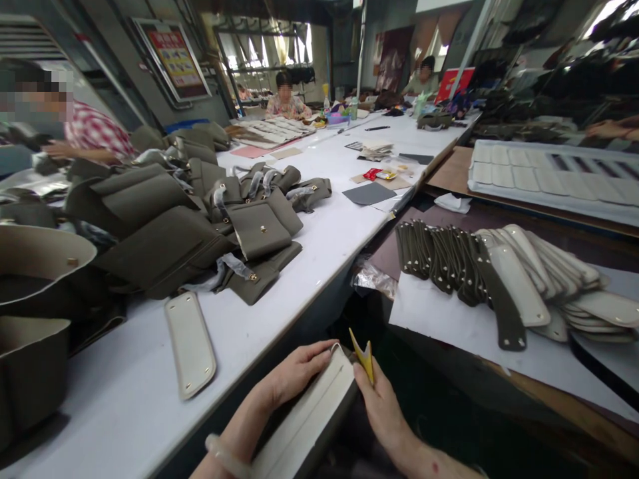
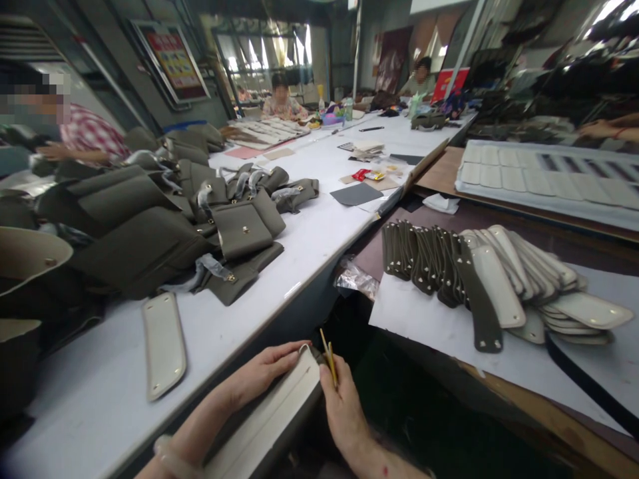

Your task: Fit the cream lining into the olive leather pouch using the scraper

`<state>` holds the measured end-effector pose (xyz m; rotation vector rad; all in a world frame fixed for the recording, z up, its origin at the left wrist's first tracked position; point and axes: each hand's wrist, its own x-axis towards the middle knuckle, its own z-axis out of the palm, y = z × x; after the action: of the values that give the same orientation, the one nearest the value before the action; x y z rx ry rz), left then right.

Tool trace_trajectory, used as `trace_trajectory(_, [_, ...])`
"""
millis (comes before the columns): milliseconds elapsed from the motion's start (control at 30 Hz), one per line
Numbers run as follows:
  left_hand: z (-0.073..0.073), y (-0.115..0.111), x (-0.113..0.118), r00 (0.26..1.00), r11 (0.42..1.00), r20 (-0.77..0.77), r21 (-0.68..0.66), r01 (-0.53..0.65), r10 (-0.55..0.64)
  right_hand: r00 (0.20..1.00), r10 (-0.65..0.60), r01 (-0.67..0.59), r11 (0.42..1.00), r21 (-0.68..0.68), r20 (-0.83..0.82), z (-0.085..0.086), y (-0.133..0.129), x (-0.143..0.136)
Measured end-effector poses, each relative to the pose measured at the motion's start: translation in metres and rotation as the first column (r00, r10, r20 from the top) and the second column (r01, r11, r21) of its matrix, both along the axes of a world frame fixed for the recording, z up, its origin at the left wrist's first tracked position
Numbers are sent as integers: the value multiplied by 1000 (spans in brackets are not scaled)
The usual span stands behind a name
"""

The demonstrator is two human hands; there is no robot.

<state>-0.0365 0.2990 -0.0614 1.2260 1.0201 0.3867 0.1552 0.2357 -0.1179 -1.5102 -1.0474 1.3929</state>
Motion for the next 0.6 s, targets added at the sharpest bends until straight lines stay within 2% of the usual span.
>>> trace_trajectory(167, [-15, -3, 1, 998, 997, 45, -78, -28, 32, 999, 37, -37, 999, 6, -24, 0, 3, 4])
trace_trajectory(267, [-18, -3, 0, 997, 995, 73, -97, -26, 33, 974, 84, -97, 994, -50, -212, 7, 14, 9])
trace_trajectory(333, [-16, -4, 0, 994, 996, 108, -89, -18, 28, 925, 110, -181, 969, -168, -363, 10, 27, 12])
trace_trajectory(400, [-13, -5, 0, 992, 998, 126, -66, -9, 17, 882, 150, -311, 897, -315, -446, 6, 44, 11])
trace_trajectory(467, [-9, -5, 1, 993, 999, 116, -39, 3, 2, 853, 219, -441, 788, -429, -474, -4, 64, 6])
trace_trajectory(533, [-5, -5, 2, 995, 1000, 102, -26, 12, -10, 828, 292, -527, 694, -490, -478, -15, 80, -3])
trace_trajectory(600, [-2, -5, 3, 995, 1000, 99, -17, 18, -17, 805, 351, -580, 637, -508, -479, -22, 92, -13])
